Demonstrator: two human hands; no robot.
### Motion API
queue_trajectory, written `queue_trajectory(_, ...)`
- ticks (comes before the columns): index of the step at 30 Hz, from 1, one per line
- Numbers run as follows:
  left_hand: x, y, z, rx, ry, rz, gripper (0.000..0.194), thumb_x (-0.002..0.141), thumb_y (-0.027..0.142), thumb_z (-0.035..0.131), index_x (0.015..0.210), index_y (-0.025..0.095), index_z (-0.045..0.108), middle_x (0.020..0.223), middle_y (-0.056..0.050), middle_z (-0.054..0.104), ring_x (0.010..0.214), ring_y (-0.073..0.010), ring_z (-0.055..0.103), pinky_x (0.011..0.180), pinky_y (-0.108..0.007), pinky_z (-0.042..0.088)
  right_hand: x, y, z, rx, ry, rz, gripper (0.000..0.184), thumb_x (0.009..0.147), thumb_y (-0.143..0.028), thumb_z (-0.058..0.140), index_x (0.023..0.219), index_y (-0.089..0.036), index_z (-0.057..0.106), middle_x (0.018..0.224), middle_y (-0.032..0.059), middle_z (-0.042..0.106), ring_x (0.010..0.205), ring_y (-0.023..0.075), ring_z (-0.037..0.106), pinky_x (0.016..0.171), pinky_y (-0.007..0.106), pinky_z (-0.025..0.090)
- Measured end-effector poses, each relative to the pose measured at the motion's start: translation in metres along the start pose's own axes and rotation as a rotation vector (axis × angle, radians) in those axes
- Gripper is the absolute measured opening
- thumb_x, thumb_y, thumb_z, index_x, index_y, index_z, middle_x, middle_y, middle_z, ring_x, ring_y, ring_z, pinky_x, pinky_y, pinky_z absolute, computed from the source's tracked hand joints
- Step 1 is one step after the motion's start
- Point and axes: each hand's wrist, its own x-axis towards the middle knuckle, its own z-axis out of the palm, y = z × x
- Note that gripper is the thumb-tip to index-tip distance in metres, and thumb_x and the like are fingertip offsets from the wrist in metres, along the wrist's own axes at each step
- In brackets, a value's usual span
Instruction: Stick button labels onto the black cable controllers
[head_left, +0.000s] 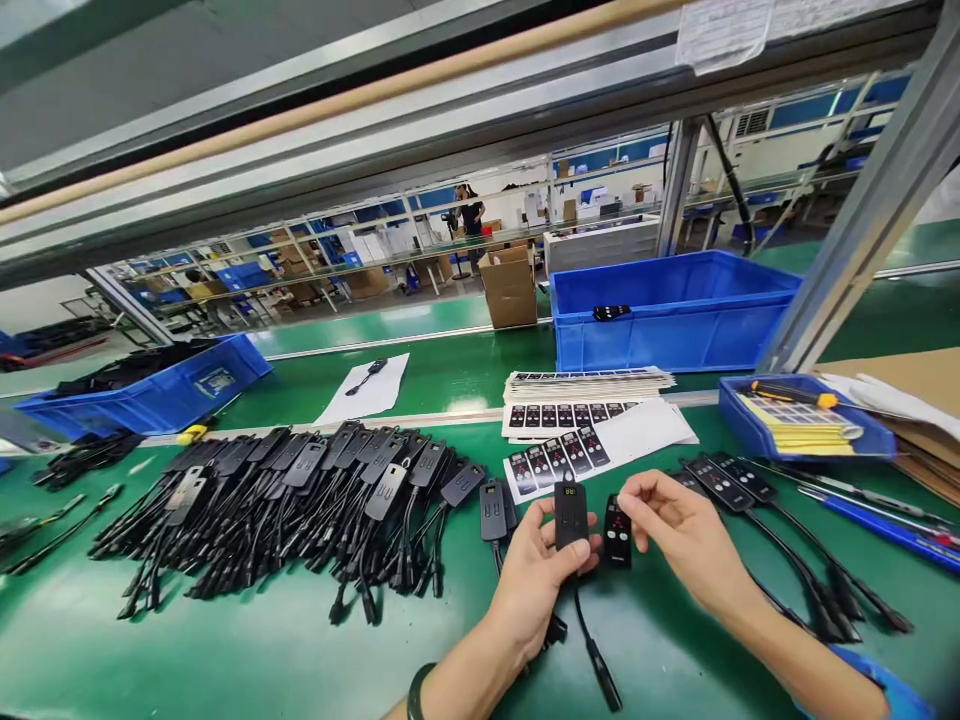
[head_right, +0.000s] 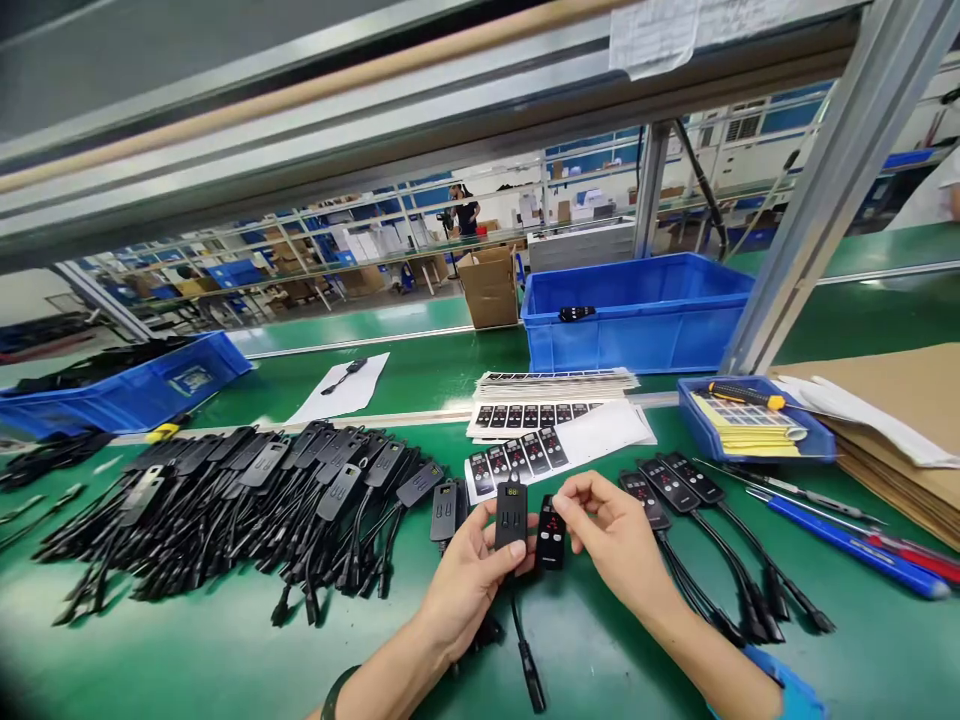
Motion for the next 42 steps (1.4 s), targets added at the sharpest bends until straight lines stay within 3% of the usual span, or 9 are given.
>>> queue_trajectory(3, -0.002, 0.006, 0.002, -0.076, -0.105, -0.056, 0.052, 0.069, 0.010, 0.068, 0.117, 0.013, 0.046, 0.103, -0.013, 0.059, 0.083, -0.0131, 0.060, 0.072, -0.017, 0.054, 0.000, 0.000, 0.004, 0.004, 0.023, 0.033, 0.026, 0.082, -0.042, 0.062, 0.080, -0.016, 0.057, 0.065, -0.0003, 0.052, 0.050, 0.0076, 0.047, 0.048, 0.019, 0.040)
queue_trajectory(5, -0.002, 0.020, 0.001, -0.191, -0.125, -0.083, 0.052, 0.069, 0.003, 0.062, 0.118, 0.008, 0.046, 0.106, -0.015, 0.058, 0.091, -0.0153, 0.060, 0.079, -0.019, 0.056, 0.000, 0.000, 0.004, 0.054, 0.069, 0.040, 0.026, 0.080, -0.041, 0.065, 0.081, -0.016, 0.058, 0.065, -0.0004, 0.052, 0.051, 0.0076, 0.047, 0.047, 0.019, 0.040)
queue_trajectory(8, 0.000, 0.047, -0.008, -0.417, 0.037, 0.037, 0.045, 0.076, 0.002, 0.051, 0.120, 0.006, 0.044, 0.120, -0.016, 0.051, 0.109, -0.0159, 0.055, 0.091, -0.018, 0.054, 0.004, -0.001, 0.001, 0.197, 0.154, 0.063, 0.026, 0.076, -0.040, 0.069, 0.079, -0.017, 0.058, 0.065, -0.0011, 0.050, 0.051, 0.0075, 0.046, 0.045, 0.018, 0.040)
queue_trajectory(11, 0.002, 0.059, -0.015, -0.538, 0.160, 0.087, 0.038, 0.081, 0.007, 0.042, 0.120, 0.006, 0.045, 0.123, -0.014, 0.050, 0.108, -0.0118, 0.055, 0.090, -0.013, 0.053, 0.007, -0.003, -0.002, 0.331, 0.197, 0.101, 0.028, 0.073, -0.041, 0.072, 0.077, -0.017, 0.058, 0.067, -0.0011, 0.048, 0.052, 0.0078, 0.045, 0.043, 0.019, 0.040)
queue_trajectory(13, 0.002, 0.051, -0.014, -0.457, 0.148, 0.001, 0.036, 0.081, 0.011, 0.048, 0.116, 0.006, 0.047, 0.123, -0.015, 0.050, 0.097, -0.0123, 0.060, 0.081, -0.014, 0.056, 0.009, -0.003, -0.003, 0.356, 0.180, 0.117, 0.027, 0.074, -0.041, 0.071, 0.077, -0.017, 0.058, 0.066, -0.0014, 0.046, 0.052, 0.0078, 0.044, 0.043, 0.018, 0.040)
queue_trajectory(16, -0.003, 0.024, -0.004, -0.226, 0.028, -0.146, 0.041, 0.075, 0.015, 0.061, 0.114, 0.010, 0.049, 0.119, -0.016, 0.052, 0.078, -0.0146, 0.063, 0.066, -0.019, 0.058, 0.008, -0.001, -0.002, 0.295, 0.130, 0.104, 0.026, 0.077, -0.041, 0.068, 0.077, -0.017, 0.057, 0.068, -0.0017, 0.046, 0.051, 0.0065, 0.043, 0.043, 0.017, 0.038)
queue_trajectory(21, -0.011, -0.005, 0.009, -0.046, -0.145, -0.179, 0.060, 0.067, 0.015, 0.071, 0.121, 0.018, 0.045, 0.099, -0.013, 0.060, 0.083, -0.0209, 0.064, 0.069, -0.019, 0.056, 0.001, 0.000, -0.001, 0.010, 0.032, 0.026, 0.024, 0.082, -0.040, 0.063, 0.077, -0.016, 0.057, 0.063, -0.0014, 0.050, 0.048, 0.0059, 0.042, 0.044, 0.017, 0.037)
queue_trajectory(30, -0.010, -0.006, 0.009, -0.024, -0.200, -0.244, 0.072, 0.057, 0.016, 0.077, 0.121, 0.016, 0.046, 0.098, -0.018, 0.061, 0.087, -0.0281, 0.064, 0.070, -0.024, 0.057, -0.006, -0.003, 0.004, -0.124, -0.031, -0.032, 0.020, 0.080, -0.036, 0.063, 0.079, -0.017, 0.060, 0.067, 0.0018, 0.058, 0.060, 0.0111, 0.055, 0.053, 0.018, 0.046)
queue_trajectory(42, -0.010, -0.007, 0.010, -0.015, -0.221, -0.241, 0.068, 0.061, 0.020, 0.077, 0.122, 0.015, 0.046, 0.096, -0.016, 0.061, 0.085, -0.0256, 0.064, 0.071, -0.022, 0.056, -0.007, -0.006, 0.005, -0.088, -0.061, -0.015, 0.021, 0.080, -0.036, 0.064, 0.078, -0.015, 0.060, 0.066, 0.0021, 0.057, 0.058, 0.0108, 0.054, 0.049, 0.018, 0.046)
